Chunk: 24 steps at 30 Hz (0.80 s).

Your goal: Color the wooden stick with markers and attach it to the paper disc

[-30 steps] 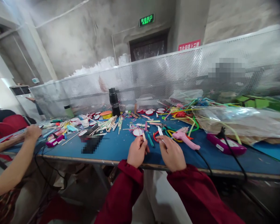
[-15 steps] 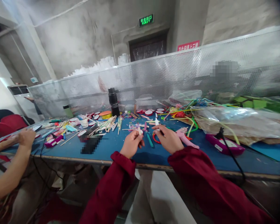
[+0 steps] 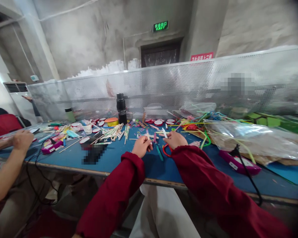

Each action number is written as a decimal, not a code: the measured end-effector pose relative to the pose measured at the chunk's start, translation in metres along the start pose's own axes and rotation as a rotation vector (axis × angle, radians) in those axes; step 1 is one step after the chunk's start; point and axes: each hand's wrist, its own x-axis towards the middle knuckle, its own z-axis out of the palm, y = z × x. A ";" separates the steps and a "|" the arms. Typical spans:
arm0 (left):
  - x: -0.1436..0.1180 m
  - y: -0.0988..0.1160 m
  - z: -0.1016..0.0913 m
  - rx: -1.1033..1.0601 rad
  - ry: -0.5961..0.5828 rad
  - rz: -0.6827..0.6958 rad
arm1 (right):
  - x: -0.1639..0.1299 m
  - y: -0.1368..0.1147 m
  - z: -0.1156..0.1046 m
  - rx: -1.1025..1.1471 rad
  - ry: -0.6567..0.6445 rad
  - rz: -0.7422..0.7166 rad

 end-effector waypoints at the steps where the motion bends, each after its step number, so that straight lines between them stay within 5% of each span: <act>1: 0.000 -0.003 0.001 0.011 -0.008 0.011 | 0.004 0.000 -0.002 -0.017 -0.001 0.004; 12: -0.003 -0.010 0.005 0.073 -0.046 0.032 | 0.030 -0.016 0.005 -0.212 -0.091 0.104; 24: -0.033 -0.002 -0.008 -0.032 0.038 0.006 | -0.066 -0.028 -0.029 -0.234 -0.108 -0.150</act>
